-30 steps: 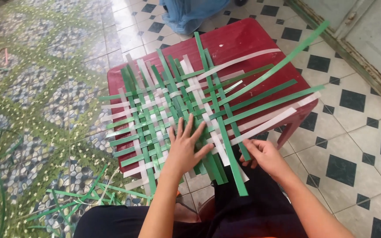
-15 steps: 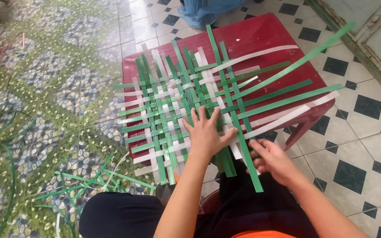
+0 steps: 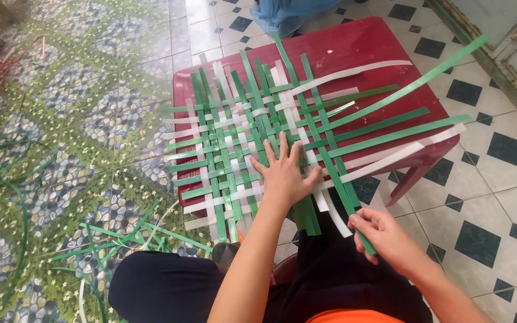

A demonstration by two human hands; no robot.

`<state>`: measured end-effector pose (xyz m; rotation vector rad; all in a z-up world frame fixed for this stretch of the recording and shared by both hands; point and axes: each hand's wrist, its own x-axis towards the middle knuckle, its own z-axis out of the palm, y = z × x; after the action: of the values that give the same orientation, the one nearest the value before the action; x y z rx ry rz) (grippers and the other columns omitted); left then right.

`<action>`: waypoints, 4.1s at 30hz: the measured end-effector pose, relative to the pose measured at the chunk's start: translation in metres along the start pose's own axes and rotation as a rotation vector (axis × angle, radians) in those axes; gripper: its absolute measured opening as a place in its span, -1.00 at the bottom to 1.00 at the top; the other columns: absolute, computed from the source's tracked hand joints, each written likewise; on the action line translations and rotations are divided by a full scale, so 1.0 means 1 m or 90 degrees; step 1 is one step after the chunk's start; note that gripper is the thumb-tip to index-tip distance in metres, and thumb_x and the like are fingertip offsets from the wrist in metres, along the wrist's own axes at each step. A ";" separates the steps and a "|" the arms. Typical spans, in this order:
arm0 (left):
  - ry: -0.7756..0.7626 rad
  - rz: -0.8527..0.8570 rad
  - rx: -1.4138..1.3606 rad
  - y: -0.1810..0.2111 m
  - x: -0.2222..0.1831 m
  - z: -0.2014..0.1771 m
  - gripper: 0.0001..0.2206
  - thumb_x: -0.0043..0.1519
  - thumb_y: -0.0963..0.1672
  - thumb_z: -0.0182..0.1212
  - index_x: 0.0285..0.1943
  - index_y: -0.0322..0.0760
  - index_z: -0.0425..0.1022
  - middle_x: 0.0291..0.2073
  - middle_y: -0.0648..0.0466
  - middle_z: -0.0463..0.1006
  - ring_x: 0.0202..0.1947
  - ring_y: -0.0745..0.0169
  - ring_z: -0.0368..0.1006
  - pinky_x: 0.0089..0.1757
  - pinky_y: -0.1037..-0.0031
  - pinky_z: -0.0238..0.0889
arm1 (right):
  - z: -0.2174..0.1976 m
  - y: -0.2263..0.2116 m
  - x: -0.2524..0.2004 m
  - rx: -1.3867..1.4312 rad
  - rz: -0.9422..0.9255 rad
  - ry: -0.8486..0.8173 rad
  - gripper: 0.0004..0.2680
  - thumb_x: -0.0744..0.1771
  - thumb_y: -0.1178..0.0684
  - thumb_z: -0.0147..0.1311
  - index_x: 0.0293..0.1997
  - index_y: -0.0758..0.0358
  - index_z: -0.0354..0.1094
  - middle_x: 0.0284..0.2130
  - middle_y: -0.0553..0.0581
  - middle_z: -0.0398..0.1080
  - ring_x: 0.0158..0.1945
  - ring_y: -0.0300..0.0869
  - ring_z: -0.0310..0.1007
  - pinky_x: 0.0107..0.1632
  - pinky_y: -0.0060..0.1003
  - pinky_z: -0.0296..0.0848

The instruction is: Weaving green and white plastic strips together on a small stool to create a bag component

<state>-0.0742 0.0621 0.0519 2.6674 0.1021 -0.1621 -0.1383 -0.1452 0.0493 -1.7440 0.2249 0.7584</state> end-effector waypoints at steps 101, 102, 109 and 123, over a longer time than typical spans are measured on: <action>0.102 -0.130 0.202 0.034 0.138 0.055 -0.78 0.03 -0.11 0.12 -0.28 -0.28 0.63 -0.41 -0.08 0.59 -0.28 -0.44 0.53 -0.26 -0.31 0.34 | 0.015 0.053 0.063 0.215 -0.323 0.120 -0.80 0.30 0.24 0.04 0.01 0.42 0.39 -0.62 0.15 0.30 -0.72 -0.30 0.07 -0.69 -0.41 0.13; 0.070 -0.145 0.238 0.037 0.133 0.048 -0.79 0.04 -0.16 0.03 -0.30 -0.27 0.61 -0.43 -0.09 0.59 -0.33 -0.52 0.52 -0.14 -0.27 0.37 | 0.016 0.049 0.056 0.198 -0.295 0.099 -0.78 0.31 0.16 0.04 0.02 0.45 0.39 -0.58 0.03 0.23 -0.62 -0.32 0.03 -0.63 -0.43 0.04; 0.152 -0.084 0.252 0.002 0.151 0.053 -0.73 0.30 -0.04 0.12 -0.44 -0.13 0.58 -0.62 0.23 0.49 -0.52 0.13 0.53 -0.54 0.32 0.37 | 0.023 0.042 0.050 0.176 -0.299 0.091 -0.84 0.32 0.18 0.01 -0.03 0.36 0.36 -0.56 0.05 0.27 -0.73 -0.29 0.11 -0.66 -0.43 0.15; 0.254 -0.098 0.387 0.006 0.144 0.050 -0.44 0.18 0.19 0.04 -0.14 -0.39 0.52 -0.42 0.01 0.54 -0.39 0.05 0.42 -0.58 0.18 0.48 | 0.025 0.040 0.045 0.200 -0.262 0.121 -0.71 0.30 0.14 0.08 0.12 0.38 0.26 -0.54 0.02 0.26 -0.46 -0.32 0.17 -0.23 -0.43 0.26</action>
<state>0.0642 0.0402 -0.0089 3.2599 0.4501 0.3507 -0.1336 -0.1244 -0.0124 -1.4940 0.0999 0.2431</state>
